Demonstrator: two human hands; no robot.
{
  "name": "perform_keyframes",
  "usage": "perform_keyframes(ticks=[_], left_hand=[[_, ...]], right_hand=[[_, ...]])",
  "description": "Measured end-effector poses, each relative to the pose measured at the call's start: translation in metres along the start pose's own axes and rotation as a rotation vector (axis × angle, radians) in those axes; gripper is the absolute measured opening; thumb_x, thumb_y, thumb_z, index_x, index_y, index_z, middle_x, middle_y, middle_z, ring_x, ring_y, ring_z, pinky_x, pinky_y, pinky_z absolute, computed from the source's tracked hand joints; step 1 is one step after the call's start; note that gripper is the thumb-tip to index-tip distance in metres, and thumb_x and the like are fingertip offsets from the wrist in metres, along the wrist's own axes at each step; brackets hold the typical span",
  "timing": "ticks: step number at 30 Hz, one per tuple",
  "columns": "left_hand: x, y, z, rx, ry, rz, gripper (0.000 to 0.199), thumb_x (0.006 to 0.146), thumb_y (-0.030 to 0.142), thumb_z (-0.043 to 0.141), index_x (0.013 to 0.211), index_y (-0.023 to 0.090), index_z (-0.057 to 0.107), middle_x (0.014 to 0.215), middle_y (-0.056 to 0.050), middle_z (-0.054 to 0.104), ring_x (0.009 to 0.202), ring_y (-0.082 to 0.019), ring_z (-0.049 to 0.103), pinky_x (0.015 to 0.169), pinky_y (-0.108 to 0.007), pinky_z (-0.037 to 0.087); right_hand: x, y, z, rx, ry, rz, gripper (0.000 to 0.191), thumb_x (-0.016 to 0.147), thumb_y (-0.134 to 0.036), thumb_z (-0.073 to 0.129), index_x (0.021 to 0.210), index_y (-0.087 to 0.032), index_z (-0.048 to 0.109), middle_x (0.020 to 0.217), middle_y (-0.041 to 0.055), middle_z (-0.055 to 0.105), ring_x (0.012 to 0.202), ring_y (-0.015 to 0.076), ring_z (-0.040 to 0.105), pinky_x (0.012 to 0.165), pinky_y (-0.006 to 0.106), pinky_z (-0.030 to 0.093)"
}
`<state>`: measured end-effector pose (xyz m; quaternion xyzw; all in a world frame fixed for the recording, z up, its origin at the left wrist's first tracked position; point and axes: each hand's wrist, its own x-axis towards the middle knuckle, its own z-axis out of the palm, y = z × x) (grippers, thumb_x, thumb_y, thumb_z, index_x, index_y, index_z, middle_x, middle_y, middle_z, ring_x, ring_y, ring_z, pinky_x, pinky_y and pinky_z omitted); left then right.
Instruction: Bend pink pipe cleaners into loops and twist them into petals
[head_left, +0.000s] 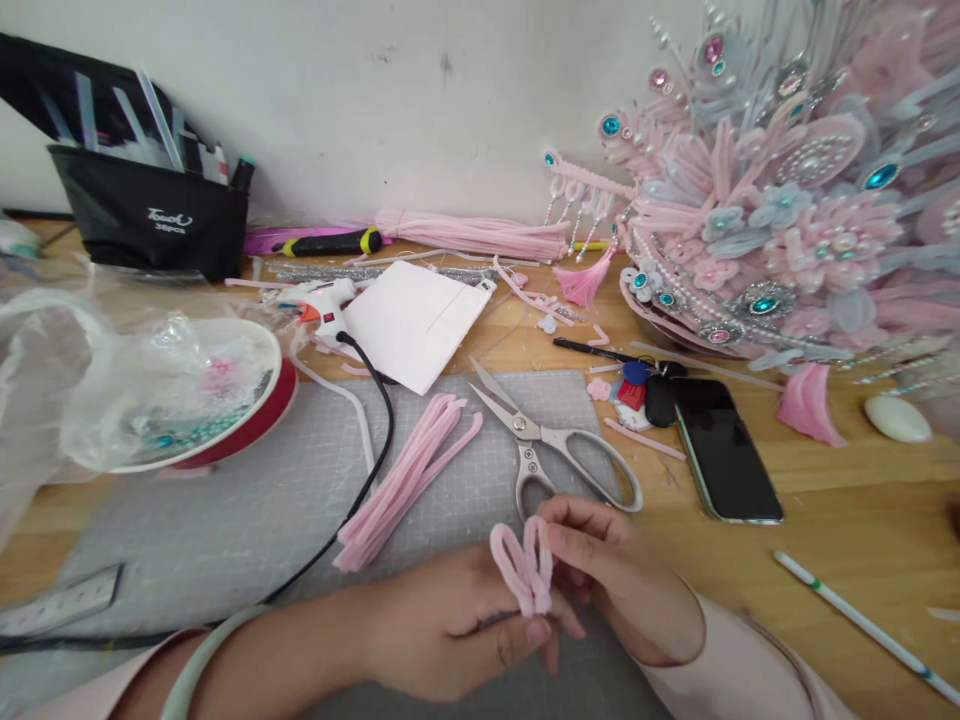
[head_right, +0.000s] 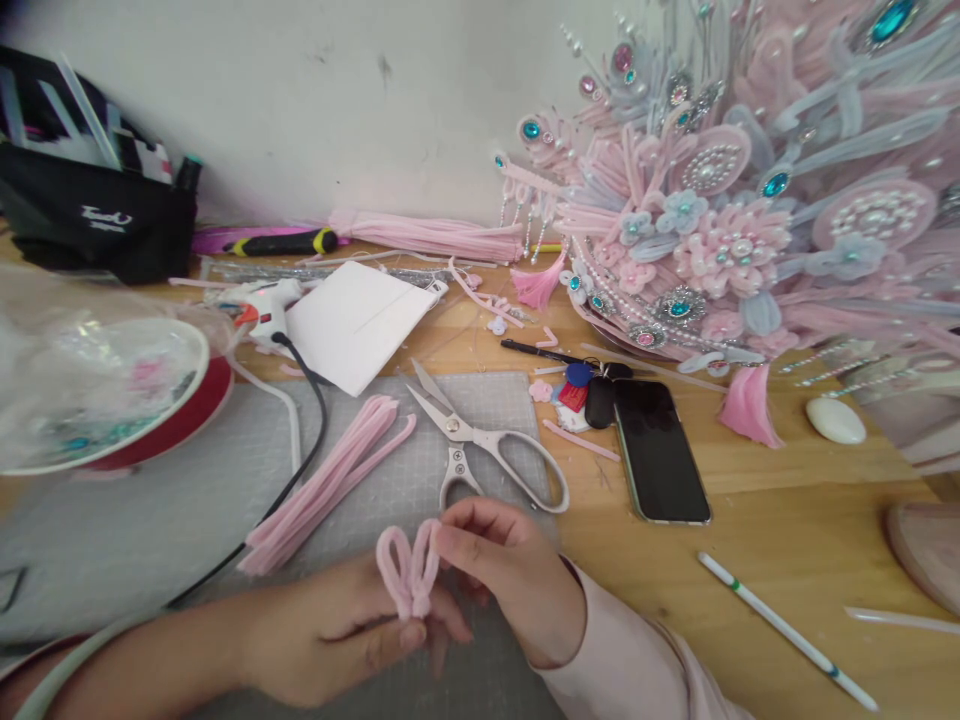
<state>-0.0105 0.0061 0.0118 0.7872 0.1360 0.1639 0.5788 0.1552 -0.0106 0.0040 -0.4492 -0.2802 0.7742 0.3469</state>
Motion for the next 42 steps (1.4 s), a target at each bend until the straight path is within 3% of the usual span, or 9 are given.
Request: perform_keyframes(ticks=[4,11,15,18,22,30,35,38,42], left_hand=[[0.001,0.000,-0.001,0.126,0.004,0.051,0.027,0.083,0.015,0.031,0.099,0.012,0.053,0.089,-0.013,0.062,0.090,-0.018,0.054,0.084,-0.029,0.042],[0.000,-0.001,-0.002,0.101,0.006,0.090,0.026,0.085,0.014,0.028,0.098,0.014,0.050,0.087,-0.012,0.063,0.081,-0.015,0.056,0.078,-0.025,0.044],[-0.002,-0.001,-0.003,0.078,0.007,0.076,0.029,0.088,0.019,0.023,0.095,0.014,0.051,0.087,-0.011,0.062,0.086,-0.016,0.055,0.080,-0.025,0.042],[-0.004,-0.003,-0.002,0.110,0.018,0.059,0.032,0.089,0.023,0.022,0.087,0.015,0.053,0.089,-0.011,0.060,0.089,-0.017,0.052,0.081,-0.026,0.041],[-0.002,-0.002,-0.002,0.097,0.029,0.067,0.030,0.089,0.025,0.024,0.092,0.016,0.052,0.091,-0.010,0.059,0.090,-0.018,0.051,0.084,-0.027,0.039],[0.003,0.005,-0.007,-0.004,0.044,0.010,0.032,0.089,0.026,0.024,0.104,0.018,0.052,0.095,-0.009,0.056,0.095,-0.020,0.046,0.089,-0.033,0.035],[0.003,0.002,-0.003,0.016,0.157,-0.072,0.039,0.089,0.039,0.022,0.092,0.018,0.054,0.087,-0.006,0.054,0.086,-0.017,0.047,0.084,-0.031,0.035],[0.004,-0.001,0.000,0.010,0.221,-0.126,0.029,0.088,0.035,0.031,0.086,0.017,0.053,0.083,-0.004,0.054,0.081,-0.016,0.047,0.082,-0.031,0.036],[-0.001,-0.005,0.000,0.002,0.409,-0.198,0.017,0.081,0.028,0.047,0.092,0.016,0.051,0.095,-0.007,0.053,0.092,-0.019,0.045,0.086,-0.033,0.033]], right_hand=[[0.001,0.003,-0.001,-0.006,-0.057,-0.009,0.030,0.068,-0.041,0.066,0.063,-0.013,0.054,0.047,-0.0039,0.053,0.033,0.0025,0.037,0.032,0.016,0.021],[-0.002,0.005,0.000,0.016,-0.083,-0.046,0.026,0.072,-0.038,0.063,0.068,-0.013,0.055,0.051,-0.0028,0.054,0.036,0.0027,0.038,0.035,0.016,0.030],[-0.006,0.003,0.000,0.033,-0.214,-0.108,0.027,0.071,-0.038,0.063,0.083,-0.014,0.061,0.064,-0.0006,0.054,0.040,0.0031,0.040,0.037,0.017,0.038],[-0.009,-0.003,0.001,-0.213,-0.247,-0.234,0.021,0.069,-0.031,0.067,0.083,-0.016,0.066,0.085,0.0056,0.055,0.064,0.0119,0.053,0.051,0.024,0.048],[-0.012,-0.010,0.003,-0.557,-0.212,-0.428,0.005,0.072,-0.021,0.064,0.072,-0.018,0.069,0.085,0.0056,0.060,0.082,0.0172,0.054,0.077,0.030,0.043],[-0.011,-0.006,0.004,-0.731,-0.209,-0.561,0.013,0.079,-0.021,0.057,0.085,-0.022,0.069,0.083,0.0048,0.060,0.083,0.0172,0.053,0.080,0.032,0.039],[-0.009,-0.003,0.003,-0.711,-0.170,-0.617,0.016,0.080,-0.024,0.056,0.090,-0.025,0.068,0.090,0.0052,0.061,0.090,0.0191,0.053,0.084,0.035,0.039],[-0.010,-0.003,0.002,-0.700,-0.129,-0.592,0.017,0.081,-0.022,0.055,0.091,-0.026,0.067,0.098,0.0054,0.059,0.097,0.0201,0.051,0.087,0.035,0.038],[-0.011,-0.003,-0.001,-0.677,-0.024,-0.556,0.018,0.082,-0.021,0.052,0.092,-0.027,0.066,0.104,0.0042,0.057,0.100,0.0193,0.050,0.088,0.034,0.038]])
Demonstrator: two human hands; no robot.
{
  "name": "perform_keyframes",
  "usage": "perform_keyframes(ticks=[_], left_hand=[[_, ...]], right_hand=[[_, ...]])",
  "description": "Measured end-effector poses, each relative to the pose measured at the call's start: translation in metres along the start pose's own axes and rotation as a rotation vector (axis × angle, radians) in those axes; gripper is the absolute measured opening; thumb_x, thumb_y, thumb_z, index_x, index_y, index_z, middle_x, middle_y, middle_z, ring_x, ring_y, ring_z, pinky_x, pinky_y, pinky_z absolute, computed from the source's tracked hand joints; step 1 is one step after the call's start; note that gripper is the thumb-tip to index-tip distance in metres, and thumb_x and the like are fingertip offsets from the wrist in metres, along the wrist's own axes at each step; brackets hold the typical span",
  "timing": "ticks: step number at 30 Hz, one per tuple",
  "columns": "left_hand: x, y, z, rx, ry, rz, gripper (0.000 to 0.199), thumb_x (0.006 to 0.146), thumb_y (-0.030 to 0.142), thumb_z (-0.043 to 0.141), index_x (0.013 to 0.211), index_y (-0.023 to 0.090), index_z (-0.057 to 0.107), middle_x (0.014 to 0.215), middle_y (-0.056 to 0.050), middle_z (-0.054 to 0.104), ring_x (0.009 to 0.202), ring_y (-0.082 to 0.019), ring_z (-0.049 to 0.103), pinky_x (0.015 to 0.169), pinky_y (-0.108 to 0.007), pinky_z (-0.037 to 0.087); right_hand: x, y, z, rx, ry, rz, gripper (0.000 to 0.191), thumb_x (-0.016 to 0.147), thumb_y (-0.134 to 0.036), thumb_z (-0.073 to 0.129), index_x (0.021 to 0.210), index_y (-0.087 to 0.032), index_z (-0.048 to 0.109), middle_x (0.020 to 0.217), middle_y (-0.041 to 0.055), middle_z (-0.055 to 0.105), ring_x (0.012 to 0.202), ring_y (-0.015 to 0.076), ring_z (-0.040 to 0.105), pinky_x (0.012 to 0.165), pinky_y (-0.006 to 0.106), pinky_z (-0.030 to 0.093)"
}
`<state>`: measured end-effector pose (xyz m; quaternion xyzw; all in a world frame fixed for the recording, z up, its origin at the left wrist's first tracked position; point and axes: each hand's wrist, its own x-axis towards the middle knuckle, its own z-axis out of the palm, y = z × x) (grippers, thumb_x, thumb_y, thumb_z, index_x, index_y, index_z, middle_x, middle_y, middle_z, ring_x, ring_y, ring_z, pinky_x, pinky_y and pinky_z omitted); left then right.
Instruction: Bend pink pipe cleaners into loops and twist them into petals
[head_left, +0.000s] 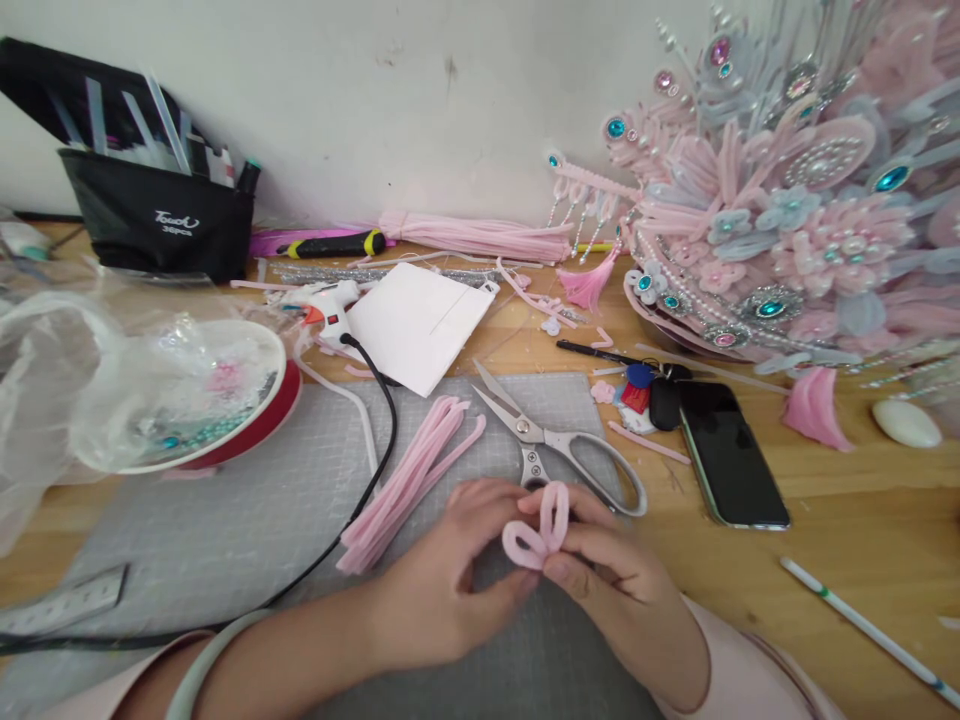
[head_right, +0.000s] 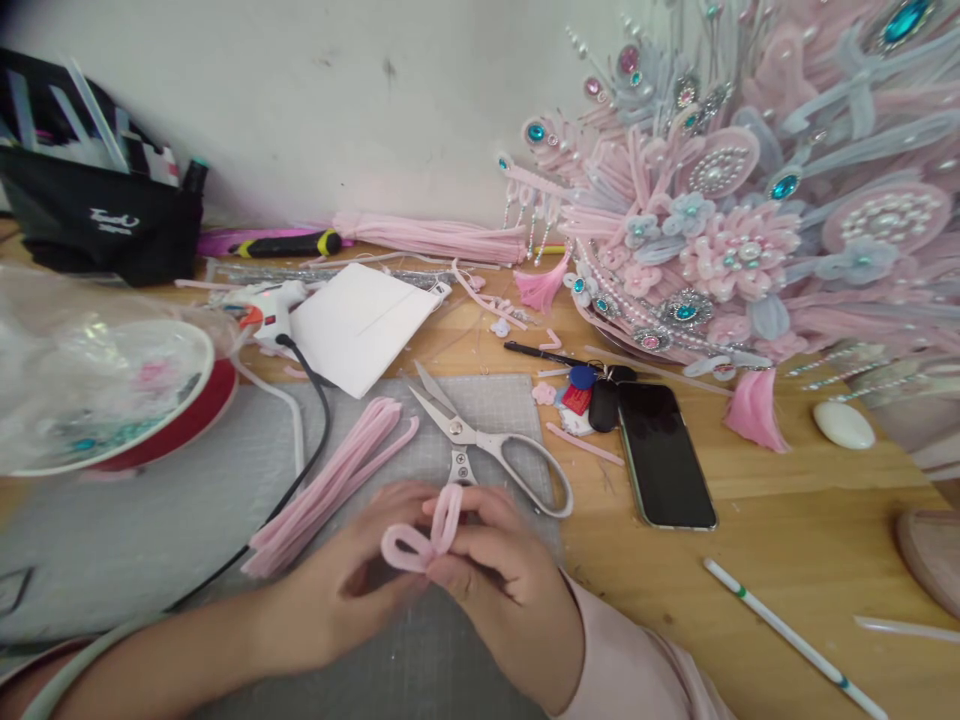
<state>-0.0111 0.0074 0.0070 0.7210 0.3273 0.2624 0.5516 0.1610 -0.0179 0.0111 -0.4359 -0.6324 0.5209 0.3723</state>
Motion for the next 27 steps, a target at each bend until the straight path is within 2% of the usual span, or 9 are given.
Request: perform_keyframes(ticks=[2,4,7,11,16,21,24,27], left_hand=[[-0.003,-0.002,-0.002,-0.093,0.080,-0.036,0.020,0.080,0.032,0.049,0.091,0.016,0.050,0.091,-0.006,0.052,0.088,-0.019,0.046,0.081,-0.031,0.036],[-0.004,-0.003,-0.003,-0.216,0.135,-0.094,0.022,0.080,0.037,0.048,0.085,0.016,0.050,0.079,-0.002,0.050,0.076,-0.015,0.046,0.071,-0.026,0.038],[-0.002,-0.002,-0.003,-0.367,0.170,-0.205,0.020,0.081,0.035,0.049,0.076,0.016,0.050,0.069,0.001,0.047,0.068,-0.011,0.044,0.064,-0.022,0.036],[0.003,0.000,-0.003,-0.541,0.121,-0.258,0.019,0.081,0.030,0.050,0.072,0.014,0.051,0.066,0.001,0.051,0.064,-0.010,0.046,0.062,-0.021,0.036],[0.004,0.000,-0.006,-0.618,0.109,-0.278,0.021,0.078,0.031,0.055,0.067,0.013,0.052,0.061,0.002,0.051,0.059,-0.008,0.045,0.057,-0.020,0.035],[0.005,0.000,-0.007,-0.732,0.055,-0.329,0.020,0.075,0.032,0.058,0.073,0.013,0.054,0.066,0.002,0.055,0.062,-0.009,0.049,0.059,-0.019,0.037],[0.006,0.001,-0.007,-0.796,-0.003,-0.342,0.023,0.074,0.036,0.058,0.078,0.013,0.057,0.068,0.001,0.057,0.062,-0.010,0.052,0.059,-0.020,0.039],[0.007,0.002,-0.007,-0.808,-0.028,-0.372,0.023,0.075,0.034,0.058,0.074,0.012,0.058,0.066,0.000,0.059,0.060,-0.010,0.053,0.057,-0.020,0.040]], right_hand=[[0.000,0.001,-0.001,-0.019,0.019,0.015,0.019,0.083,-0.021,0.051,0.094,-0.028,0.065,0.099,0.0032,0.059,0.096,0.0178,0.052,0.085,0.031,0.039],[0.001,0.001,-0.002,-0.058,-0.002,0.018,0.019,0.084,-0.021,0.050,0.095,-0.027,0.065,0.091,0.0026,0.061,0.091,0.0167,0.053,0.081,0.029,0.040],[0.004,0.000,-0.002,-0.110,-0.056,0.011,0.017,0.084,-0.023,0.050,0.091,-0.023,0.066,0.081,0.0027,0.063,0.083,0.0163,0.055,0.078,0.028,0.039],[0.006,-0.001,-0.004,-0.102,-0.125,0.043,0.021,0.084,-0.026,0.049,0.077,-0.018,0.067,0.071,0.0025,0.063,0.072,0.0144,0.056,0.070,0.026,0.040],[0.003,0.003,-0.004,0.048,-0.227,0.139,0.032,0.083,-0.033,0.050,0.064,-0.014,0.067,0.060,0.0008,0.058,0.057,0.0102,0.052,0.054,0.020,0.037],[0.003,0.008,-0.002,0.180,-0.175,0.140,0.032,0.080,-0.039,0.054,0.065,-0.013,0.067,0.061,0.0018,0.059,0.058,0.0105,0.053,0.054,0.020,0.039],[0.004,0.008,-0.001,0.198,-0.195,0.126,0.034,0.080,-0.040,0.053,0.064,-0.013,0.066,0.060,0.0023,0.059,0.056,0.0103,0.053,0.054,0.020,0.039],[0.004,0.009,-0.001,0.209,-0.220,0.113,0.037,0.080,-0.043,0.051,0.064,-0.013,0.066,0.057,0.0019,0.057,0.055,0.0101,0.052,0.052,0.020,0.039]])
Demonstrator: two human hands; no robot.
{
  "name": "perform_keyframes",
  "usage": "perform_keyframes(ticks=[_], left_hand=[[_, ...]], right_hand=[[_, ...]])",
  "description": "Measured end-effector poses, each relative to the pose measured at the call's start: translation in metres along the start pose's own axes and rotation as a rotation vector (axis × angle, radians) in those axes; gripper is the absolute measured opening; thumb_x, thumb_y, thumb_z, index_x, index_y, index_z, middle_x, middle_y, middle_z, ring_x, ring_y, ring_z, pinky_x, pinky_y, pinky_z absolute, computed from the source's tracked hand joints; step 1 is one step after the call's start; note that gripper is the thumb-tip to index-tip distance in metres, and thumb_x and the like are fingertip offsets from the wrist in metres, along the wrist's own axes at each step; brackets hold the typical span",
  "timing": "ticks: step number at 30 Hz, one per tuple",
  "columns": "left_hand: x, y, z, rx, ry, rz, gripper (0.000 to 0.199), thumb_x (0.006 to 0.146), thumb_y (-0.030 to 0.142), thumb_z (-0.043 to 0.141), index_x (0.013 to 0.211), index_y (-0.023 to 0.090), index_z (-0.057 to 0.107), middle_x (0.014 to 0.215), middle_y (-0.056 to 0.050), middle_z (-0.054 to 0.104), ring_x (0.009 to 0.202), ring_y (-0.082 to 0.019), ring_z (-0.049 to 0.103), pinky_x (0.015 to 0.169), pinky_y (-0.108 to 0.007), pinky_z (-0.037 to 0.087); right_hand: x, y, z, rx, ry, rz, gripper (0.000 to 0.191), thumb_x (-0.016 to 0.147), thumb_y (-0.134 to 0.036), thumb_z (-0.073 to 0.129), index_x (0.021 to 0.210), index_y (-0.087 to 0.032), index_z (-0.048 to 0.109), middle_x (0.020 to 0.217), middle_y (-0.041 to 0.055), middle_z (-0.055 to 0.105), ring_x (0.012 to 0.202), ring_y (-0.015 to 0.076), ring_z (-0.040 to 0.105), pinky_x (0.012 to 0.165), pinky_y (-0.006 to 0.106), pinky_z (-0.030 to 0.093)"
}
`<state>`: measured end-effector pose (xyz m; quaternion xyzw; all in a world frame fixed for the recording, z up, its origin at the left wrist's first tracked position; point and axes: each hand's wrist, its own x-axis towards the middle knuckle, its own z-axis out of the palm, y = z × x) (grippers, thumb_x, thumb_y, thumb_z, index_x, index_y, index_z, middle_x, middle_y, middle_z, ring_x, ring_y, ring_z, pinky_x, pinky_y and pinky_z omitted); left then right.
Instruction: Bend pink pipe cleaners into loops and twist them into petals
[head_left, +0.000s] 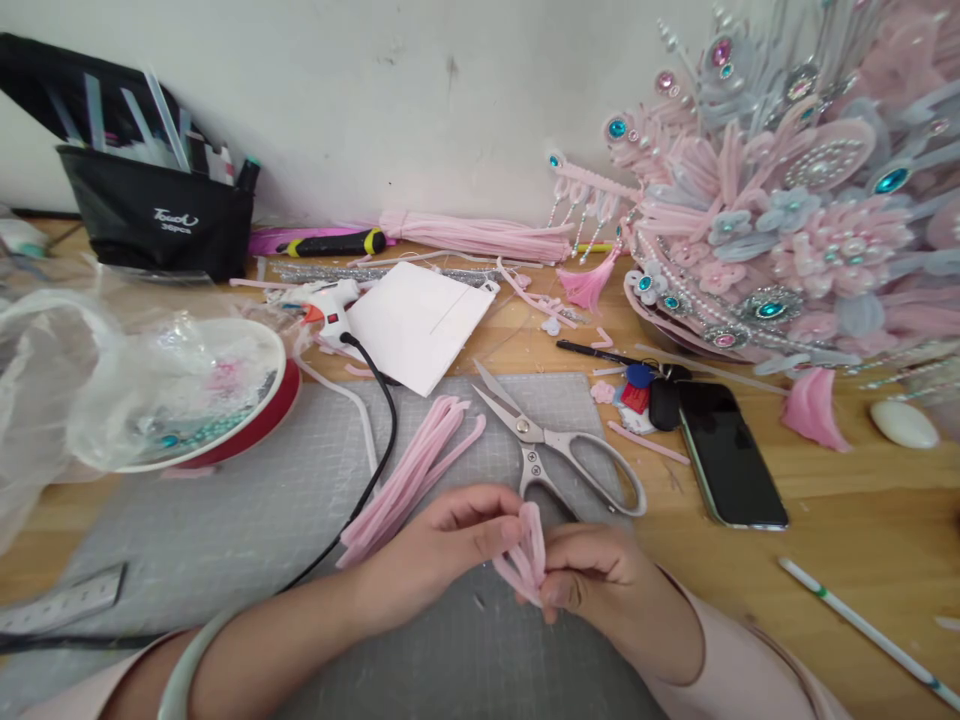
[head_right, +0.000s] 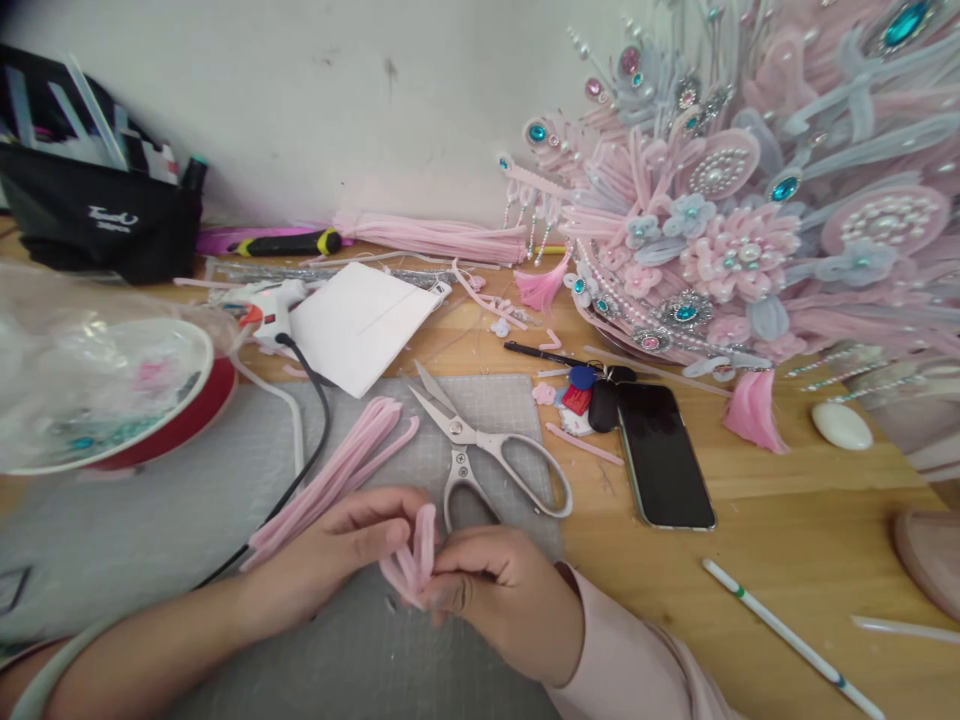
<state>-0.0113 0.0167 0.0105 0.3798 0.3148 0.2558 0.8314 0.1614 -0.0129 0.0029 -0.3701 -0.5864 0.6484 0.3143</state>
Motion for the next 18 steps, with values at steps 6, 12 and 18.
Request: perform_keyframes(ticks=[6,12,18], left_hand=[[0.0005,-0.0014,0.0031,-0.023,0.059,-0.045,0.023,0.078,0.031,0.054,0.064,0.012,0.055,0.059,0.000,0.060,0.055,-0.011,0.056,0.055,-0.021,0.041],[0.0017,-0.0054,-0.0004,-0.030,0.090,0.003,0.030,0.076,0.039,0.054,0.061,0.013,0.054,0.056,0.001,0.057,0.052,-0.009,0.051,0.052,-0.019,0.036],[0.0021,-0.0017,-0.0032,0.065,0.165,-0.015,0.028,0.072,0.036,0.058,0.058,0.015,0.046,0.054,0.006,0.041,0.051,-0.006,0.036,0.050,-0.018,0.029]], right_hand=[[-0.0003,0.0016,-0.0002,-0.051,0.013,0.061,0.040,0.081,-0.045,0.048,0.061,-0.013,0.062,0.058,0.0013,0.055,0.056,0.0103,0.050,0.054,0.021,0.037],[0.0008,-0.0005,0.0001,-0.087,0.008,0.076,0.043,0.081,-0.047,0.047,0.057,-0.013,0.060,0.056,0.0006,0.054,0.055,0.0099,0.049,0.053,0.021,0.035],[-0.0007,0.0012,-0.0002,-0.039,0.019,0.079,0.042,0.081,-0.045,0.048,0.057,-0.013,0.061,0.053,-0.0012,0.050,0.051,0.0086,0.045,0.049,0.020,0.032]])
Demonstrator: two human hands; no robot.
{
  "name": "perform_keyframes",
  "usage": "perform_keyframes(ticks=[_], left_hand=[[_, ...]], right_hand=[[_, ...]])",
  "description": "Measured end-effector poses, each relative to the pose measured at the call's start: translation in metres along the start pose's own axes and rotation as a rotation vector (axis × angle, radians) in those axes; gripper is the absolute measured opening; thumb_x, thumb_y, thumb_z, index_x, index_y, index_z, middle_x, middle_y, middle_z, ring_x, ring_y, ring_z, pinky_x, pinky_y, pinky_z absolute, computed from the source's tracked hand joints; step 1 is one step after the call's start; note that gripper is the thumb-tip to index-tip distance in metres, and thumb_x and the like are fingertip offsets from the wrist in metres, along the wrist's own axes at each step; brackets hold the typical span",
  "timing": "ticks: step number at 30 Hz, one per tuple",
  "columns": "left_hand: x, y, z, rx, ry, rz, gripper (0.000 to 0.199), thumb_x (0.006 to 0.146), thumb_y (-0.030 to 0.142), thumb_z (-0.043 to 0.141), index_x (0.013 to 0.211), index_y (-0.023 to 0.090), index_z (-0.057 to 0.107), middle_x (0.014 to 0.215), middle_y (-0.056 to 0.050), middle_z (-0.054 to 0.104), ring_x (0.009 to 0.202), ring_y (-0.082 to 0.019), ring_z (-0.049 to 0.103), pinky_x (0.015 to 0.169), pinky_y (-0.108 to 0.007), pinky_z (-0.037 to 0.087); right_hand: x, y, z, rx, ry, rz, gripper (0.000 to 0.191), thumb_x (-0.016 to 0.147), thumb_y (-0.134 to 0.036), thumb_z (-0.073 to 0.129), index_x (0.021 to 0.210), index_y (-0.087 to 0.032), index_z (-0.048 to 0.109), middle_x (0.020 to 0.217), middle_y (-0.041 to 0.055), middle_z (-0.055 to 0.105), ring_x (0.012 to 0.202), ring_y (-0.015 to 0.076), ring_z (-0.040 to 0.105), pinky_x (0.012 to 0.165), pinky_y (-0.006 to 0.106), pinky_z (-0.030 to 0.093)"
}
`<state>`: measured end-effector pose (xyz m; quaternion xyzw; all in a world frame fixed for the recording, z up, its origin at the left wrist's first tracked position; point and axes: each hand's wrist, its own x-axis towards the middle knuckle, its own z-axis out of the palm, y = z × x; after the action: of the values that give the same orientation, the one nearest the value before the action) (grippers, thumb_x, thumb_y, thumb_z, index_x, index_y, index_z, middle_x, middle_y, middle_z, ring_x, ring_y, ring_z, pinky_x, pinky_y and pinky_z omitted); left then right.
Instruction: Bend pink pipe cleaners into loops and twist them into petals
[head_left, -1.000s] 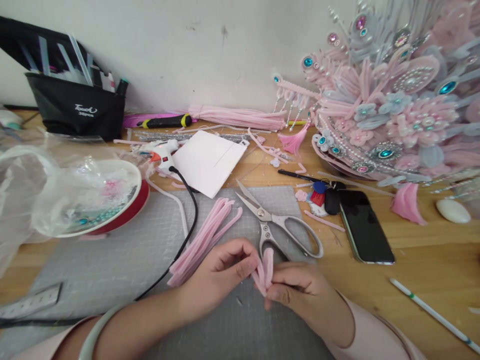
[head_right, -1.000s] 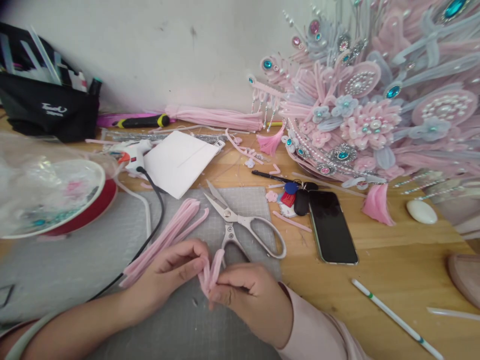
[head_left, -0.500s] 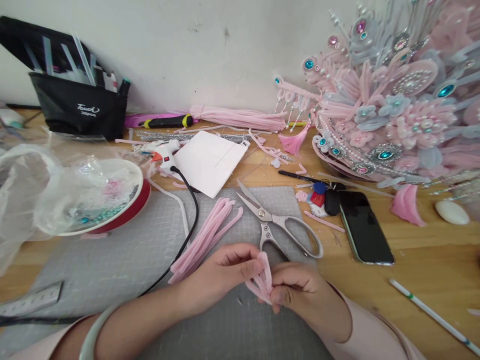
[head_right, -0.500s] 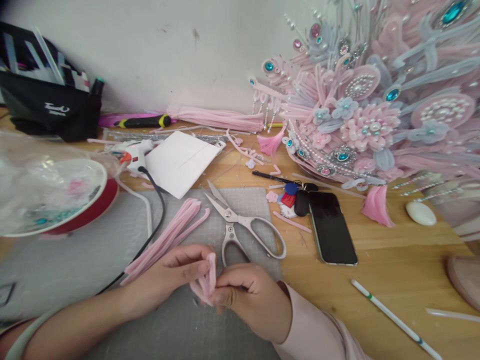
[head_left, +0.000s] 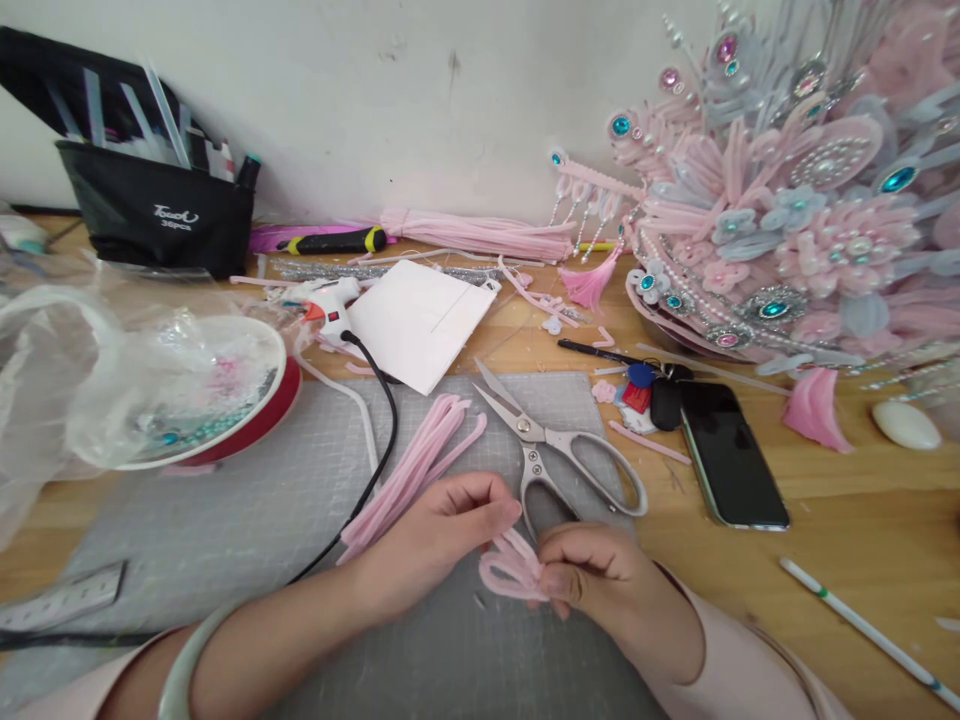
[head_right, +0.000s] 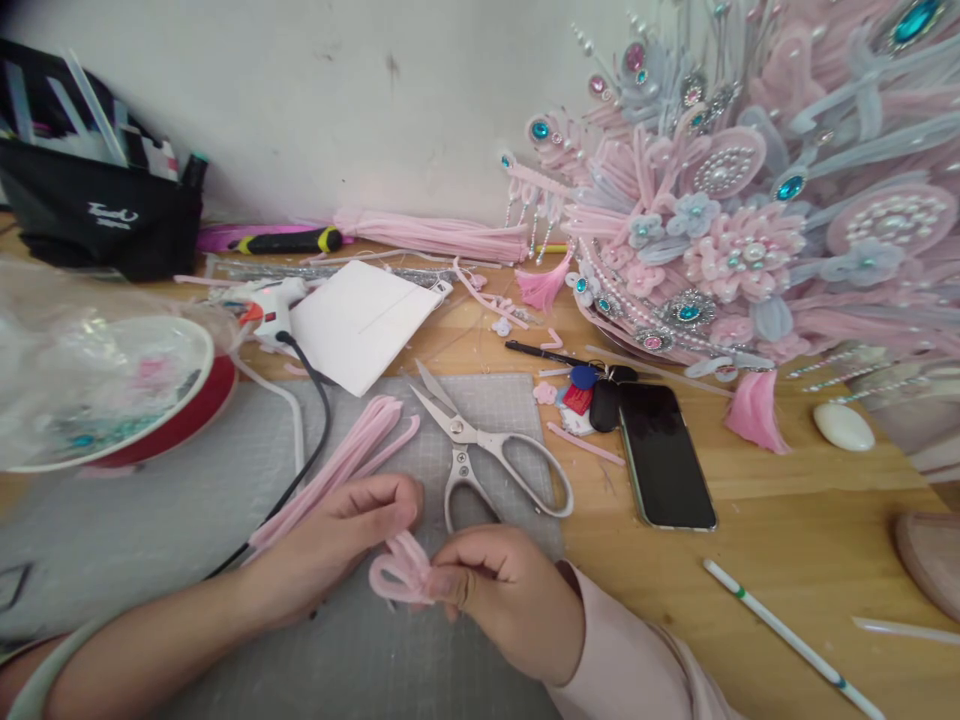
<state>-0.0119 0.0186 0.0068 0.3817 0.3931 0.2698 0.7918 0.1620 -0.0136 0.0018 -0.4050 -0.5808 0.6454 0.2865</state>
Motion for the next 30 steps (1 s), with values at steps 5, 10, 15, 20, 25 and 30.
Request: perform_keyframes(ticks=[5,10,15,20,25,30], left_hand=[[0.001,0.003,-0.001,0.179,0.022,0.025,0.029,0.077,0.038,0.051,0.059,0.016,0.041,0.055,0.006,0.037,0.052,-0.008,0.033,0.049,-0.019,0.027],[0.001,0.007,-0.007,0.531,-0.083,0.176,0.034,0.083,0.037,0.040,0.056,0.017,0.036,0.056,0.006,0.031,0.053,-0.008,0.030,0.048,-0.020,0.024],[0.000,0.008,-0.012,0.626,-0.238,0.222,0.039,0.085,0.039,0.036,0.053,0.016,0.034,0.054,0.005,0.032,0.052,-0.008,0.031,0.049,-0.021,0.024],[-0.002,0.007,-0.009,0.364,-0.215,0.084,0.038,0.081,0.042,0.042,0.054,0.017,0.034,0.055,0.006,0.028,0.052,-0.008,0.026,0.047,-0.021,0.022],[-0.004,0.005,-0.005,0.179,-0.177,0.015,0.034,0.078,0.039,0.050,0.055,0.016,0.041,0.055,0.005,0.033,0.052,-0.008,0.028,0.048,-0.020,0.023],[-0.004,0.001,-0.002,-0.025,-0.129,-0.067,0.032,0.072,0.041,0.057,0.058,0.014,0.048,0.054,0.005,0.037,0.051,-0.007,0.031,0.048,-0.020,0.025]], right_hand=[[0.001,-0.002,-0.001,-0.028,0.025,-0.012,0.039,0.082,-0.042,0.048,0.058,-0.013,0.060,0.052,-0.0019,0.048,0.050,0.0082,0.043,0.049,0.020,0.031],[0.001,-0.003,-0.001,-0.037,0.011,-0.048,0.042,0.082,-0.043,0.048,0.053,-0.013,0.056,0.051,-0.0022,0.046,0.049,0.0078,0.043,0.049,0.020,0.030],[0.000,-0.002,0.000,-0.026,0.017,-0.059,0.043,0.082,-0.044,0.048,0.053,-0.013,0.055,0.051,-0.0021,0.047,0.049,0.0077,0.043,0.049,0.020,0.031],[0.001,-0.003,0.002,-0.081,0.014,-0.079,0.045,0.081,-0.047,0.047,0.051,-0.014,0.055,0.050,-0.0022,0.046,0.049,0.0082,0.043,0.049,0.020,0.032],[0.002,-0.005,0.002,-0.145,0.024,-0.111,0.046,0.081,-0.047,0.046,0.050,-0.014,0.054,0.049,-0.0015,0.046,0.049,0.0090,0.045,0.049,0.021,0.033],[0.001,-0.006,0.000,-0.167,0.041,-0.118,0.045,0.082,-0.046,0.046,0.051,-0.015,0.054,0.050,-0.0015,0.046,0.049,0.0091,0.044,0.050,0.021,0.033]])
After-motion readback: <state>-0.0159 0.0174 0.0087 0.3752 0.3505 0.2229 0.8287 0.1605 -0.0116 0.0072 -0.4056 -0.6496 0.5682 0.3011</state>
